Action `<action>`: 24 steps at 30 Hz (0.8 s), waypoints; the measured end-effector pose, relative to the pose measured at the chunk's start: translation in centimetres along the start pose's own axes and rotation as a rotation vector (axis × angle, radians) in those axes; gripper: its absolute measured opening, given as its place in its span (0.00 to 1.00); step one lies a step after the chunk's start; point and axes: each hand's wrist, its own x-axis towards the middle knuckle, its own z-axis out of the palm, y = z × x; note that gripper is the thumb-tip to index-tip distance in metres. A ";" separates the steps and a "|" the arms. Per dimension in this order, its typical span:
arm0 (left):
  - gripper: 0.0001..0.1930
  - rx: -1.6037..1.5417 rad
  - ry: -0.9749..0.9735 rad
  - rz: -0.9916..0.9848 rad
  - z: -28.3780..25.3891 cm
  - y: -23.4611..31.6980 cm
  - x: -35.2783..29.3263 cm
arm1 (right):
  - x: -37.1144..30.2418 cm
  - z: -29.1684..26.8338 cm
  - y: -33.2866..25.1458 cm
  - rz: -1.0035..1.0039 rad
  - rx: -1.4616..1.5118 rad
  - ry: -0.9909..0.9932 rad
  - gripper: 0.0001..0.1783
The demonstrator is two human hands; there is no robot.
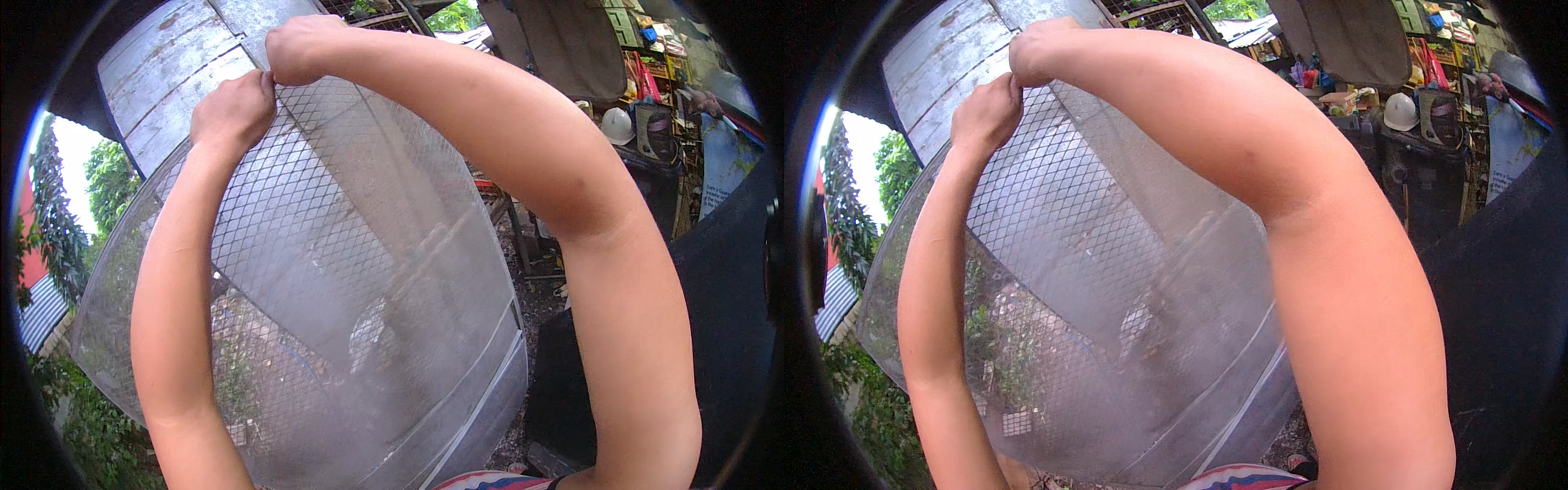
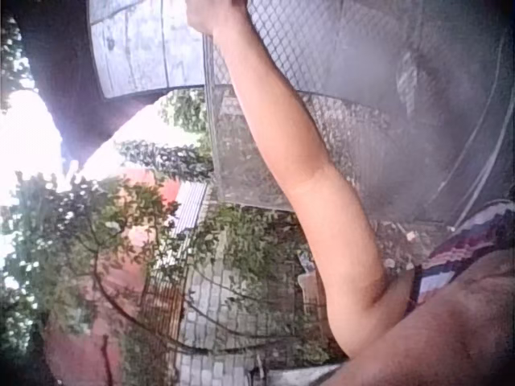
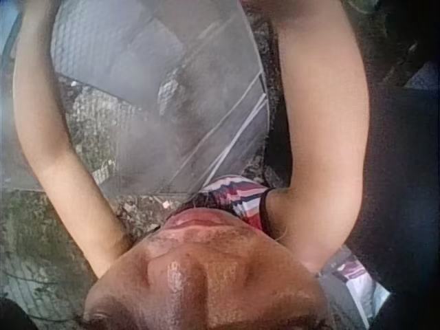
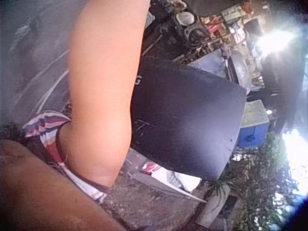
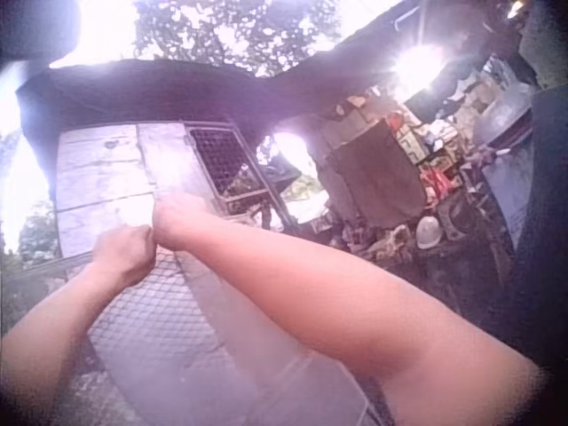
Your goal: The person uses a knife to cut and remove the mesh from a screen frame, pulling the edges of the material away by hand.
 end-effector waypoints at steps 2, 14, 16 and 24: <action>0.23 0.025 -0.013 -0.024 -0.2 0.1 0.3 | 0.1 0.0 0.9 -0.072 -0.015 -0.007 0.19; 0.23 -0.072 0.093 -0.054 3.2 -6.5 -1.5 | -5.2 5.7 28.7 0.392 -0.176 0.151 0.18; 0.22 -0.080 0.123 -0.010 4.6 -7.5 -0.9 | -5.0 8.5 27.5 0.418 -0.065 0.160 0.21; 0.23 -0.091 0.057 -0.046 3.8 -6.7 -1.4 | -1.3 9.0 15.3 0.313 0.726 -0.032 0.48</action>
